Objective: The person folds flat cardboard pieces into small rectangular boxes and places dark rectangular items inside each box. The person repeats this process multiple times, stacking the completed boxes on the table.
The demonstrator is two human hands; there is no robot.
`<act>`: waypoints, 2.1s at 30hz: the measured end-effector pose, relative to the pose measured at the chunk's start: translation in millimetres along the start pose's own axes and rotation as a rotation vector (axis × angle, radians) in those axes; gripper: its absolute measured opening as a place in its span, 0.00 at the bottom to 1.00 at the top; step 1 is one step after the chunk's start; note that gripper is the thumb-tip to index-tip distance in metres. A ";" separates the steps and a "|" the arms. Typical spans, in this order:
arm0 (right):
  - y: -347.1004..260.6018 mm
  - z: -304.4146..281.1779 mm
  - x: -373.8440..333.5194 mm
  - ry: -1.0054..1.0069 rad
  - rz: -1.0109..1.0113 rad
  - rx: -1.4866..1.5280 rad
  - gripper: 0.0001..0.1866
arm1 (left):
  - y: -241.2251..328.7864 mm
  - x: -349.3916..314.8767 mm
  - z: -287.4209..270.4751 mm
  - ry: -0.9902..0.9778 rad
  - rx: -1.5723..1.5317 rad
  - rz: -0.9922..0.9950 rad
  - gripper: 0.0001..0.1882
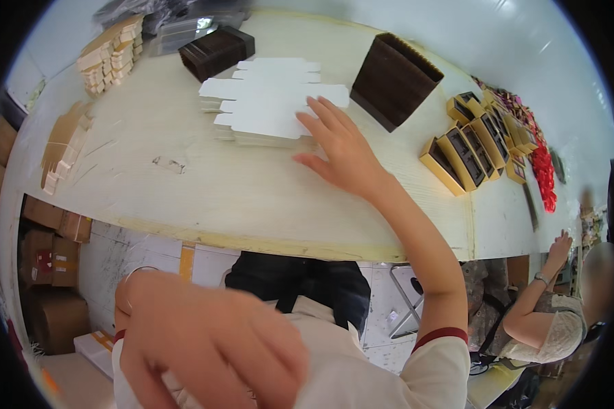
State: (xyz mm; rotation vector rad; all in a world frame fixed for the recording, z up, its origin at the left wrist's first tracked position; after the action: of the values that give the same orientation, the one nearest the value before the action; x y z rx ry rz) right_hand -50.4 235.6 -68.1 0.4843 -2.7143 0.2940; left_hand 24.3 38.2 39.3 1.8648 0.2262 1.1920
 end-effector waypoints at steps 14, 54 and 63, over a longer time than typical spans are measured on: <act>-7.8 -30.3 41.3 -0.047 -0.111 -0.071 0.06 | 5.8 -67.0 -33.3 0.723 0.970 -0.323 0.15; -45.0 -15.5 -163.4 -0.038 0.736 1.128 0.21 | -127.1 -39.0 -30.4 0.657 1.096 -0.960 0.21; -75.3 -68.9 -183.0 -0.064 0.199 0.361 0.27 | -142.6 -57.6 -73.5 0.519 1.067 -1.164 0.06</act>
State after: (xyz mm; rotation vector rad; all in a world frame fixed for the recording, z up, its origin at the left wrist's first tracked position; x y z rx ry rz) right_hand 159.1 238.1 -66.1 0.3213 -2.7829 0.8452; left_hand -23.7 132.7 -94.2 1.5878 2.2176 0.6400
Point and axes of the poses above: each hand's wrist, its own x-axis towards the middle knuckle, its own z-axis out of the palm, y = z × x, the point moved 6 cm from there along x, towards the middle knuckle, and after that the axes turned 8 degrees about -y, right-handed, at the moved point
